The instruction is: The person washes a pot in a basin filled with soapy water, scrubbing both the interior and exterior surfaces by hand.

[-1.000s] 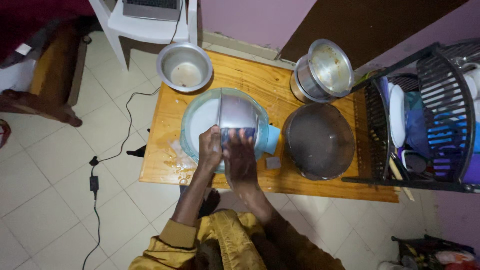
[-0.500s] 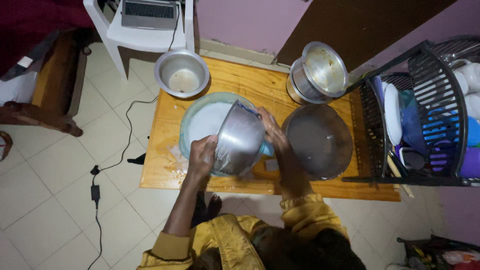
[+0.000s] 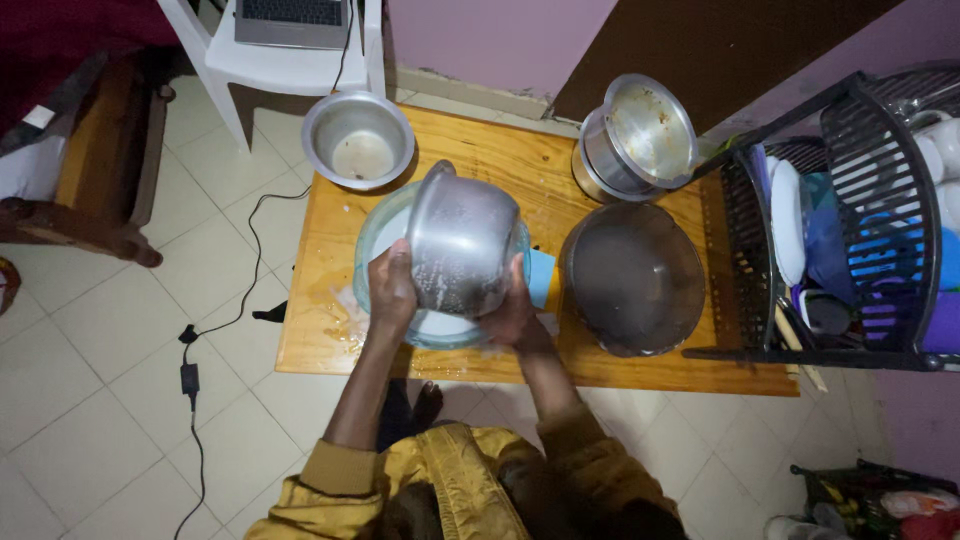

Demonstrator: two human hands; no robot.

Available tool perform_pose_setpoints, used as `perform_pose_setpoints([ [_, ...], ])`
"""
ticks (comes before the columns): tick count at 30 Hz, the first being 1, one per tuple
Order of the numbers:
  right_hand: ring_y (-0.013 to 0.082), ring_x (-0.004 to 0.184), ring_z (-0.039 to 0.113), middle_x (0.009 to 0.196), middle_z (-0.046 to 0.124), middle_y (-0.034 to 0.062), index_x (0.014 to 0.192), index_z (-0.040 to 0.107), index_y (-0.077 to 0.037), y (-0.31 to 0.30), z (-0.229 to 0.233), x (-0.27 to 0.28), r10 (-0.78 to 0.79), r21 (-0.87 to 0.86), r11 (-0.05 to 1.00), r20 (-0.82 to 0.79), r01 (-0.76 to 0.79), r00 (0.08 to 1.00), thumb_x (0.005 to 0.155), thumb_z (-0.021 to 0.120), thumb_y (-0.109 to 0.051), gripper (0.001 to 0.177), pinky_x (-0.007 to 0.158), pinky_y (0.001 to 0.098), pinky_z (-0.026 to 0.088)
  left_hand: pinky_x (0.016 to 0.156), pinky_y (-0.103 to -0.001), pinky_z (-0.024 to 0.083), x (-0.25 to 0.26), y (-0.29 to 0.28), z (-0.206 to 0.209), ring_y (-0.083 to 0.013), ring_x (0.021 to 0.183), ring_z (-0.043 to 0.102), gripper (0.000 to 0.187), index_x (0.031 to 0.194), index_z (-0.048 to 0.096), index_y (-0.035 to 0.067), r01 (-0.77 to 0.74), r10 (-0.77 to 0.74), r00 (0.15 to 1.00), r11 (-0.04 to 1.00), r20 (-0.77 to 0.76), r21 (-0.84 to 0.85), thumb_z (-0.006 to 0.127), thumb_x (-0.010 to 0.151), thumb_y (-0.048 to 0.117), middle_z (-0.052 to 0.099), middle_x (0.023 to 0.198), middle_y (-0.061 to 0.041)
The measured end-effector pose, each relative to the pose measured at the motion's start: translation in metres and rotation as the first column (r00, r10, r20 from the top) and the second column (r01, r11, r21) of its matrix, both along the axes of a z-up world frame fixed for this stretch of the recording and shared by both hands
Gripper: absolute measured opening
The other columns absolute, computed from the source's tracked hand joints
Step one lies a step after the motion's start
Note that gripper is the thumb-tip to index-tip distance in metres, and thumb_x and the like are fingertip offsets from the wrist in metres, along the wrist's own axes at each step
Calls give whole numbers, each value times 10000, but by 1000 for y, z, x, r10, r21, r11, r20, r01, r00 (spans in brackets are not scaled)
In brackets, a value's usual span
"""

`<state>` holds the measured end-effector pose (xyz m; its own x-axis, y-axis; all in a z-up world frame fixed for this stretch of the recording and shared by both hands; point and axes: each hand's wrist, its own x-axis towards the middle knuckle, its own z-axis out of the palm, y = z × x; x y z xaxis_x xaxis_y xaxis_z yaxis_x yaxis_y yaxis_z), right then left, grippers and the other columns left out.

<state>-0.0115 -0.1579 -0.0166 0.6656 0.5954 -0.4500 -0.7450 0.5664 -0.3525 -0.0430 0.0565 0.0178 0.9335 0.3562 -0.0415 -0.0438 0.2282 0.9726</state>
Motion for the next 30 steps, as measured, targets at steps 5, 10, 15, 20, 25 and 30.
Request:
perform_pose_setpoints([
  [5, 304, 1378, 502, 1559, 442, 155, 1547, 384, -101, 14, 3, -23, -48, -74, 996, 42, 51, 998, 1043, 375, -521, 656, 1140, 521, 430, 552, -414, 417, 3, -7, 15, -208, 546, 483, 533, 804, 593, 16, 147, -175, 983, 921, 46, 360, 440, 1084, 443, 494, 589, -97],
  [10, 293, 1320, 534, 1492, 473, 187, 1533, 415, 13, 21, 16, -16, -97, -108, 985, 311, 136, 946, 1162, 436, -411, 564, 1143, 495, 446, 540, -452, 435, 5, -4, 26, -254, 512, 531, 481, 782, 622, 34, 172, -243, 969, 789, 43, 590, 482, 1050, 409, 538, 571, -116],
  [15, 358, 1255, 584, 1386, 592, 261, 1506, 469, -12, 38, 30, 19, 24, -791, 472, 452, 388, 892, 999, 552, -418, 655, 1078, 481, 496, 574, -474, 427, 10, 3, 22, -286, 532, 494, 550, 762, 585, 1, 170, -218, 976, 756, -2, 631, 469, 1077, 437, 501, 589, -173],
  [20, 368, 1440, 430, 1585, 381, 204, 1578, 235, -4, 61, 28, 24, 652, -529, 115, 679, 841, 339, 966, 589, -439, 830, 1211, 508, 325, 597, -476, 421, 22, 12, 15, -284, 601, 523, 563, 807, 626, -23, 92, -64, 995, 907, -81, 410, 423, 1088, 421, 562, 630, -190],
  [25, 475, 1430, 301, 1598, 352, 260, 1547, 342, 31, 93, 29, 42, 956, -457, 37, 274, 889, 101, 1022, 519, -407, 707, 1153, 675, 114, 669, -448, 467, 27, 9, 10, -311, 657, 590, 510, 859, 629, -40, 64, -23, 994, 922, -110, 383, 451, 1059, 394, 615, 715, -215],
  [30, 420, 1412, 419, 1511, 525, 185, 1495, 453, -22, 102, 37, 61, 933, -529, -55, 276, 847, 233, 1034, 480, -366, 576, 1145, 608, 274, 753, -448, 502, 29, 16, 21, -369, 843, 683, 451, 1028, 709, 21, 21, -24, 1000, 914, 3, 406, 468, 1038, 402, 697, 886, -227],
])
